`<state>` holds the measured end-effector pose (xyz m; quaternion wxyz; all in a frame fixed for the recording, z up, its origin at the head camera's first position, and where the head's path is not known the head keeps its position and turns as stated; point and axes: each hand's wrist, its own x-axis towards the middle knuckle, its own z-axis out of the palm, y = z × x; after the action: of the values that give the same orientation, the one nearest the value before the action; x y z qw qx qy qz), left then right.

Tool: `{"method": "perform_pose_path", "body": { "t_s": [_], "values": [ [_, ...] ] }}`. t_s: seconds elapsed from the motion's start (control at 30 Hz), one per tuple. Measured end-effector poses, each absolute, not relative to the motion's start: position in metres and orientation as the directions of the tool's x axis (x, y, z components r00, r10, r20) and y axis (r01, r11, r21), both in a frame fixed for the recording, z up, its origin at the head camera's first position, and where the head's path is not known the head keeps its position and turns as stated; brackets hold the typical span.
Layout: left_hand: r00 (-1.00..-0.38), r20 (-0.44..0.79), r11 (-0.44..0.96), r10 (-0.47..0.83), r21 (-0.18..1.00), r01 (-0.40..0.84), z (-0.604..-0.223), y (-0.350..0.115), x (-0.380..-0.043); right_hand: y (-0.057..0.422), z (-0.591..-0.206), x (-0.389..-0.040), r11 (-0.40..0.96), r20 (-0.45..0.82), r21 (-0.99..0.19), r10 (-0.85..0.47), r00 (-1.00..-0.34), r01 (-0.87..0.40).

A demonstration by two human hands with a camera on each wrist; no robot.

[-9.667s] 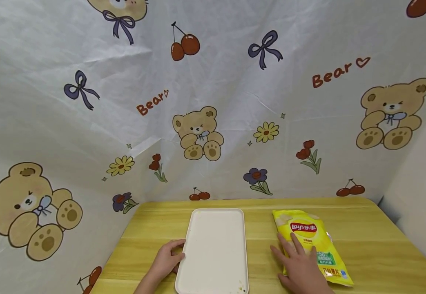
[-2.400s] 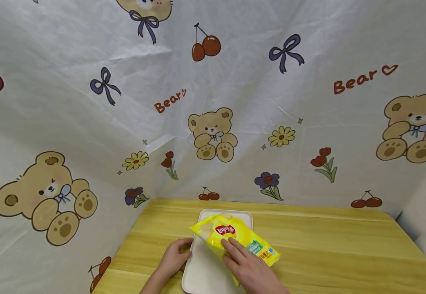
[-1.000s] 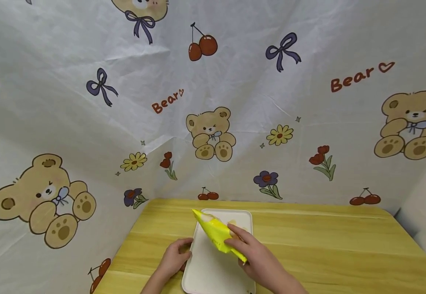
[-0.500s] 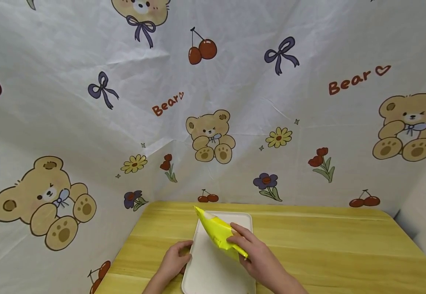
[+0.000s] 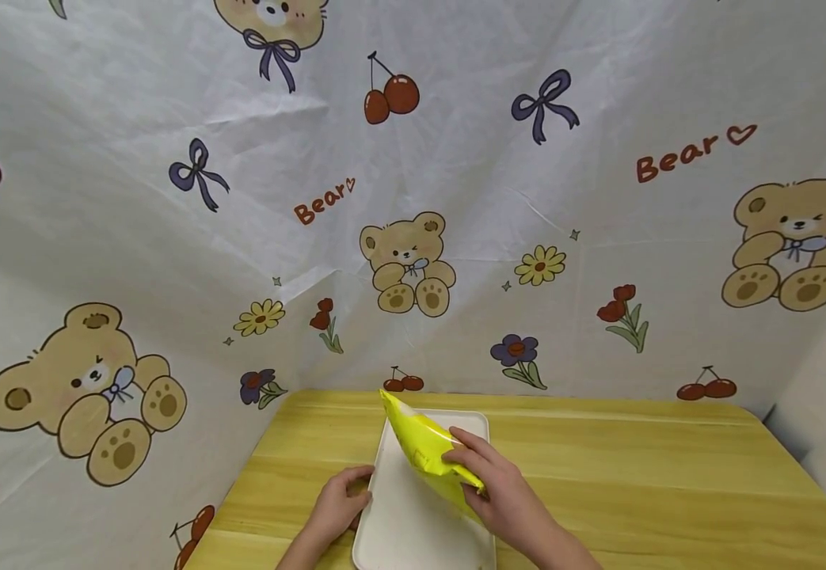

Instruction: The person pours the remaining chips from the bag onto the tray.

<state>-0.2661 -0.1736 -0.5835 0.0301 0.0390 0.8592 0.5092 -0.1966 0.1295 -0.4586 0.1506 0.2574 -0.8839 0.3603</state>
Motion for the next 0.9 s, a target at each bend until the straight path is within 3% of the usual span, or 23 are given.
{"method": "perform_pose_path", "body": {
  "t_s": [0.43, 0.73, 0.9],
  "values": [
    [-0.992, -0.008, 0.398, 0.123, 0.916, 0.041, -0.5830, -0.1730, -0.2634, 0.1300, -0.4541, -0.1994, 0.612, 0.416, -0.610, -0.293, -0.861, -0.503],
    [-0.994, -0.004, 0.370, 0.108, 0.928, 0.037, -0.5822, -0.1712, -0.2622, 0.1328, -0.4526, -0.2025, 0.586, 0.523, -0.554, -0.307, -0.795, -0.591],
    [-0.994, -0.001, 0.380, 0.106, 0.924, 0.040, -0.5822, -0.1709, -0.2628, 0.1352, -0.4485, -0.2053, 0.562, 0.521, -0.578, -0.304, -0.798, -0.591]
  ]
}}
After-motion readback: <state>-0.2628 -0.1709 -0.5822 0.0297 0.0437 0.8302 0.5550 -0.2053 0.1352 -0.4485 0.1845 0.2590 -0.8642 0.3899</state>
